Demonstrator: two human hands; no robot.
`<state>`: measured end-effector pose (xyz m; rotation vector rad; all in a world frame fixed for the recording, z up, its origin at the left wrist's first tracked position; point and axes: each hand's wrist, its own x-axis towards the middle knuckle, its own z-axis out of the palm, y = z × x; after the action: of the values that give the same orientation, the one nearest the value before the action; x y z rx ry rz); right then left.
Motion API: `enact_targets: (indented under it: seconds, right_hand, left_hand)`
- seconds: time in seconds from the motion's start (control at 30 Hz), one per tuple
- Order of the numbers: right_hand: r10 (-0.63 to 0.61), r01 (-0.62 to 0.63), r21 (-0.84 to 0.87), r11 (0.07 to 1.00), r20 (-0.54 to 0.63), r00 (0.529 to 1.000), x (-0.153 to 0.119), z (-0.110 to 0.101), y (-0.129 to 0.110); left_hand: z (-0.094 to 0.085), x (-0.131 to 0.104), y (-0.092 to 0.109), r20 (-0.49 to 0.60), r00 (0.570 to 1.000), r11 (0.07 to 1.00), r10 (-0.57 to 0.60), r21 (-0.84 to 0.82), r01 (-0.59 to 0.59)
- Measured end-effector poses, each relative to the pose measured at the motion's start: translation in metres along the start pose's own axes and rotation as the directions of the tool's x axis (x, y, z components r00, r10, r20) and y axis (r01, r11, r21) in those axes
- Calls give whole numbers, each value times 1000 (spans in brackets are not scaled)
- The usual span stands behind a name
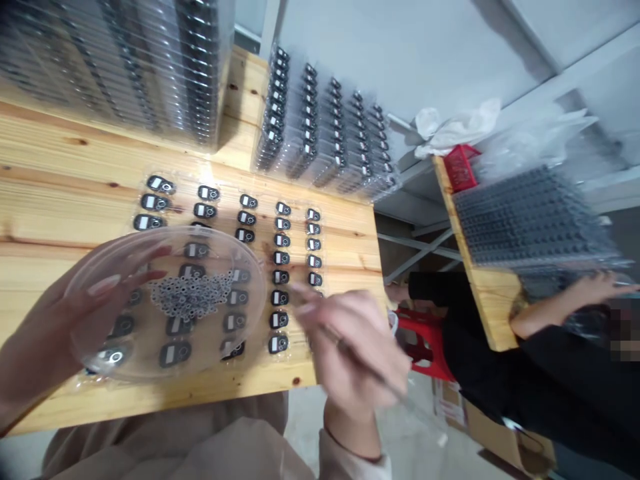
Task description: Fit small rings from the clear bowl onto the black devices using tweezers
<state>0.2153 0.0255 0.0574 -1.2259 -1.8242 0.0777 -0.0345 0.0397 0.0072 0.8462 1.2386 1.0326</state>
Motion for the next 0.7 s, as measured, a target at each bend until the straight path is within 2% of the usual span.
enact_targets:
  seconds: [0.07,0.1,0.13,0.23,0.3,0.4,0.57,0.7]
  right_hand:
    - [84,-77,38,996,-253,964,10,-3,29]
    - [103,-103,14,995,-307,946,15,-2,47]
    - [144,-152,-3,988,-306,941,20,-1,67]
    - [297,-320,-92,943,-200,934,29,7,122]
    - [338,-354,-111,929,-141,930,31,15,148]
    - [346,-355,-114,928,-88,934,31,25,165]
    - [340,-340,-126,932,-24,940,29,35,169]
    - [332,-331,-130,935,-14,943,27,39,173]
  left_hand:
    - [1,1,0,-22,1000,1000,-12,1,12]
    - [1,1,0,-26,1000,1000,-9,-4,9]
    - [1,1,0,-33,999,1000,-6,-14,5]
    - [3,4,0,-56,998,999,-20,-37,18]
    - [3,5,0,-70,996,998,-52,-37,50]
    - [2,5,1,-73,994,996,-81,-32,79]
    - [-3,4,1,-72,985,986,-156,-75,151]
    - [-3,5,1,-72,984,985,-163,-64,159]
